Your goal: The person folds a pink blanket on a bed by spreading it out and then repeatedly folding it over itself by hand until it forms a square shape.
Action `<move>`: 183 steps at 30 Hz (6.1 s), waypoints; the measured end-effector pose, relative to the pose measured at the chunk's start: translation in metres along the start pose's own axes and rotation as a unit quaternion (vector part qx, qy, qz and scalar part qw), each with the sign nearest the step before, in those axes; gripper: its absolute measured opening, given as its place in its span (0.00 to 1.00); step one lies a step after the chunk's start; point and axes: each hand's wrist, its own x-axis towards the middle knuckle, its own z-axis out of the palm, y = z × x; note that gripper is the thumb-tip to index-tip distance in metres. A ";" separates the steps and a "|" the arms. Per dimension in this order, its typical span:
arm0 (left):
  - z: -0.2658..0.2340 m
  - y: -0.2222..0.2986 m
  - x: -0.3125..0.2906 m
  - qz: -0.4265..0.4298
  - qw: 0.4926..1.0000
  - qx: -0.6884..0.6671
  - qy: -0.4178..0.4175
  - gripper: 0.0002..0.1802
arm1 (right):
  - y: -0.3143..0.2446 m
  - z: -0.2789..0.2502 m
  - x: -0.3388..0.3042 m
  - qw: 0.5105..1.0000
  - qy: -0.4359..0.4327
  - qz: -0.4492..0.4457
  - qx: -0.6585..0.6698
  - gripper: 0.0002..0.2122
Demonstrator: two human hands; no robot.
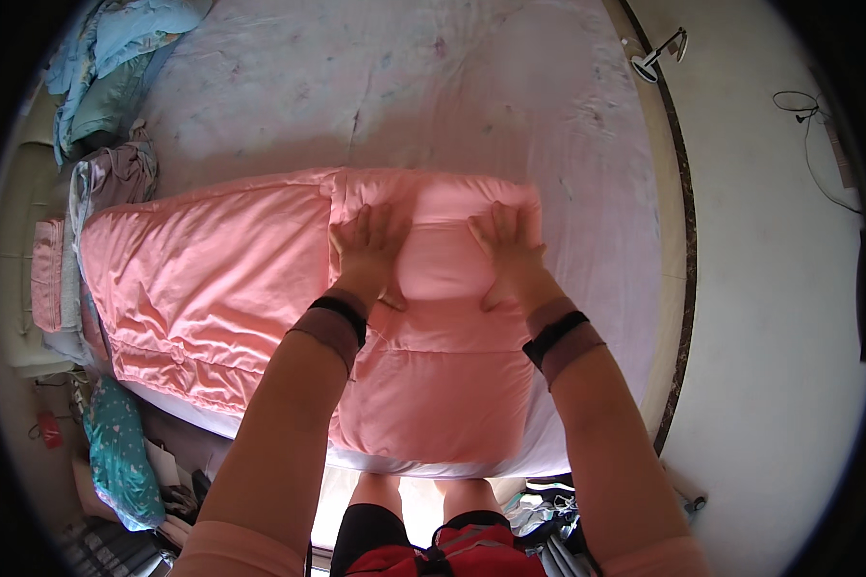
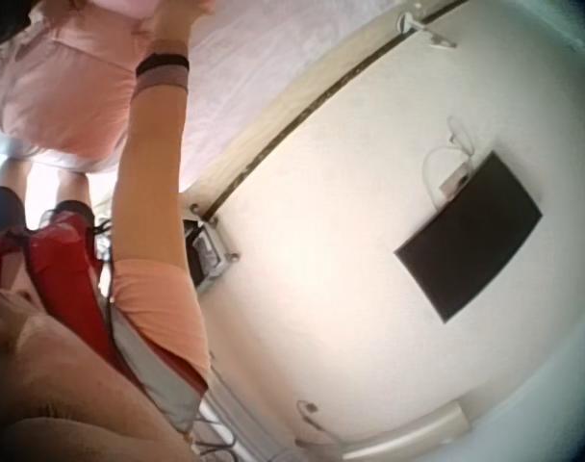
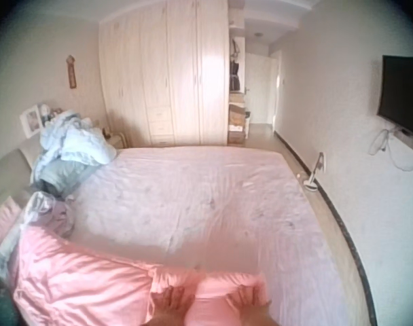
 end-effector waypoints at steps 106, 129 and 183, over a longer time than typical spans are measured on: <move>0.143 0.007 -0.142 0.033 0.990 -0.109 0.087 0.60 | -0.075 0.127 -0.144 0.997 0.038 0.037 0.061 0.36; 0.129 0.036 -0.201 -0.088 0.974 -0.204 0.049 0.61 | 0.011 0.141 -0.113 0.614 0.007 0.162 0.772 0.31; 0.256 -0.230 -0.262 -0.009 0.929 -0.305 0.210 0.40 | -0.241 0.206 -0.114 0.972 0.169 -0.045 0.158 0.53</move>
